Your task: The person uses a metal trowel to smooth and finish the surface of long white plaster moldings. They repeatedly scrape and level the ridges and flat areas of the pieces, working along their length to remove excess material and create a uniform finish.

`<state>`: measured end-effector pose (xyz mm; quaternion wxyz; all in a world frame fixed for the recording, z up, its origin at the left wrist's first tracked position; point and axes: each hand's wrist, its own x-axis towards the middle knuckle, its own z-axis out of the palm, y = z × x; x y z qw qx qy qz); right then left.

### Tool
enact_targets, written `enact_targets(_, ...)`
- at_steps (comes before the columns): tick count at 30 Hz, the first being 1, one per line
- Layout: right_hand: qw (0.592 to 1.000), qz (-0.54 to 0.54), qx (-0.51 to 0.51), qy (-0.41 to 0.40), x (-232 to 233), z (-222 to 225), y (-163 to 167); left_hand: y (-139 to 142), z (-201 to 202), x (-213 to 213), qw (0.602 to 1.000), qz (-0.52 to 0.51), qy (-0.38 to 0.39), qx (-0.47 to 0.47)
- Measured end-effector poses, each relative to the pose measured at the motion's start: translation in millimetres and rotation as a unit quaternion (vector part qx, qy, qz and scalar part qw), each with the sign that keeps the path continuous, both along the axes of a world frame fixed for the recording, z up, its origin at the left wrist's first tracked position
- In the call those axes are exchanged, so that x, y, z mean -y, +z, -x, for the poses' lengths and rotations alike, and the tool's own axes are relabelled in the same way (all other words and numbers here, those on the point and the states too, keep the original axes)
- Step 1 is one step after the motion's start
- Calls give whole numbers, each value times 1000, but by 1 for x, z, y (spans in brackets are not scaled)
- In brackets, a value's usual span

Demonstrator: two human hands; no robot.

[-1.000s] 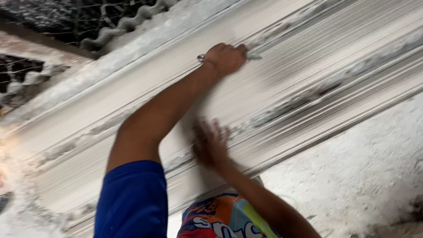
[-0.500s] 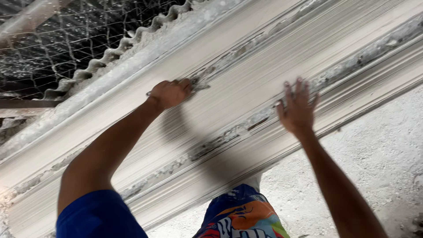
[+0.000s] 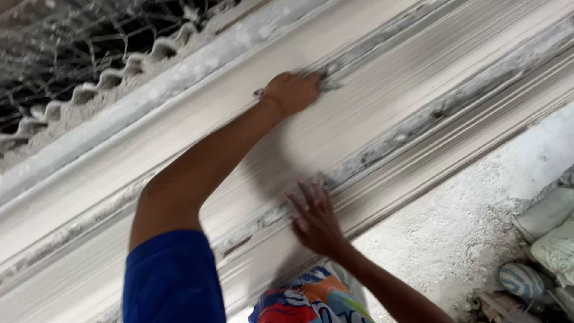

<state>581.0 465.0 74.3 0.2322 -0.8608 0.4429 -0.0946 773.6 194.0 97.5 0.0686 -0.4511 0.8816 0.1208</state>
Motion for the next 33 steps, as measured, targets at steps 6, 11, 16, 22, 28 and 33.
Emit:
enact_targets(6,973,200,83,-84,171,186,0,33,-28,-26,995,-41,-13,94)
enact_targets(11,970,174,-1,-170,253,314,6,34,-7,-11,989,-102,3,111)
enact_targets(16,977,170,-12,-127,347,406,-11,8,124,108,996,-58,12,62)
enact_targets(22,981,147,-36,-123,502,530,5,8,304,276,998,-28,43,28)
enact_targets(28,979,151,-87,-108,609,595,-9,8,370,345,994,-62,21,87)
enact_targets(33,987,113,-44,-106,623,607,-38,25,341,317,984,-90,16,152)
